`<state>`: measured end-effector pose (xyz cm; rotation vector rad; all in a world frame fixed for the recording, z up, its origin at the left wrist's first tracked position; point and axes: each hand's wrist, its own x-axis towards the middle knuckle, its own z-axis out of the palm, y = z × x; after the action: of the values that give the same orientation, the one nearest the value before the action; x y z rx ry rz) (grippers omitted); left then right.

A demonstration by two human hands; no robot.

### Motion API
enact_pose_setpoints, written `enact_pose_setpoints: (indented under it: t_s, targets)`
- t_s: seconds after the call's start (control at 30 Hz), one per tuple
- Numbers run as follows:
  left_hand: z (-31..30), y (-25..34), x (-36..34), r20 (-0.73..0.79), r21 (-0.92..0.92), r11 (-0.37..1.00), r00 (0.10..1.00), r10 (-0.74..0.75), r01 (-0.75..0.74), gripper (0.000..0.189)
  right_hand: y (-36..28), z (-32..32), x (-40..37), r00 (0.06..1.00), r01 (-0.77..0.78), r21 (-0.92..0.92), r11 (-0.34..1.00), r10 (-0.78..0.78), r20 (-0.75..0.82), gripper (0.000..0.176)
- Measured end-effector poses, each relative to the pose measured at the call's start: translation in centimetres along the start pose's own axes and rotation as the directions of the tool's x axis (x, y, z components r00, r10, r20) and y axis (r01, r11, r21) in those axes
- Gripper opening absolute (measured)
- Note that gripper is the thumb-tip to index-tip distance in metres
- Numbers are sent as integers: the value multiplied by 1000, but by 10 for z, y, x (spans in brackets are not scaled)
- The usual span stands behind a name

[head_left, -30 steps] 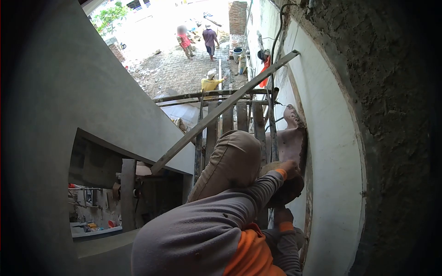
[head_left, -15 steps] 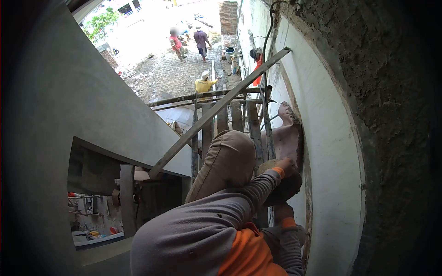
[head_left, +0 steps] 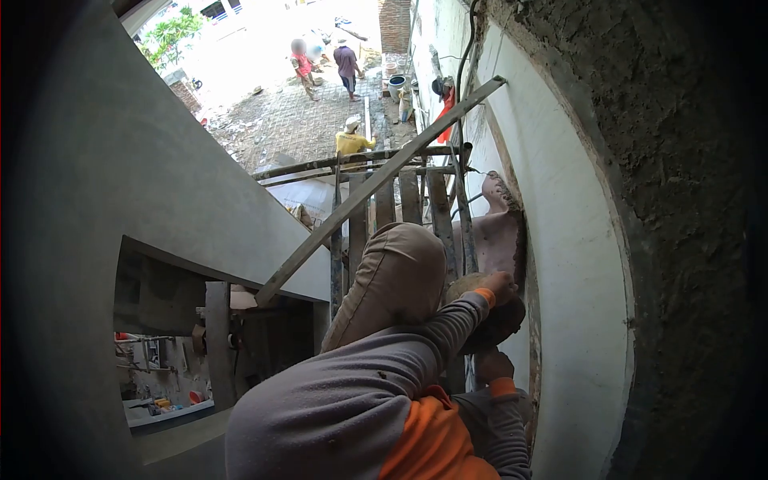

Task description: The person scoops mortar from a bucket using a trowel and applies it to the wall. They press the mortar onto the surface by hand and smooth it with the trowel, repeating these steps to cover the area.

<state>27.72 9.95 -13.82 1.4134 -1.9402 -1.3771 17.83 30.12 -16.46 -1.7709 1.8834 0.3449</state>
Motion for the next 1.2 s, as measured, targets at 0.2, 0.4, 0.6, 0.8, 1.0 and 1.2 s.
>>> enact_pose_setpoints:
  t_s: [0.2,0.4,0.6,0.8,1.0,1.2]
  targets:
    - [-12,15,-11,18,-11,998,998,-65,65,19,-35,-14,-4,997,-1,-32,999,3,74,41]
    - [-3,3,-4,-21,-23,999,1000,-22,22,20,-13,-13,-8,997,43,124,991,-51,63,47]
    - [3,1,-1,-34,-24,999,999,-40,39,18,-26,-66,-9,957,-270,-115,956,254,-137,35]
    - [-2,4,-9,-74,-6,1000,997,-14,14,18,-7,-28,26,990,-140,-132,981,141,3,28]
    - [-15,8,-19,43,8,999,998,38,-39,22,26,-32,34,987,90,-193,977,-62,145,31]
    - [-18,-8,-20,40,-44,992,992,119,-117,21,32,-15,40,944,280,-82,956,-259,204,36]
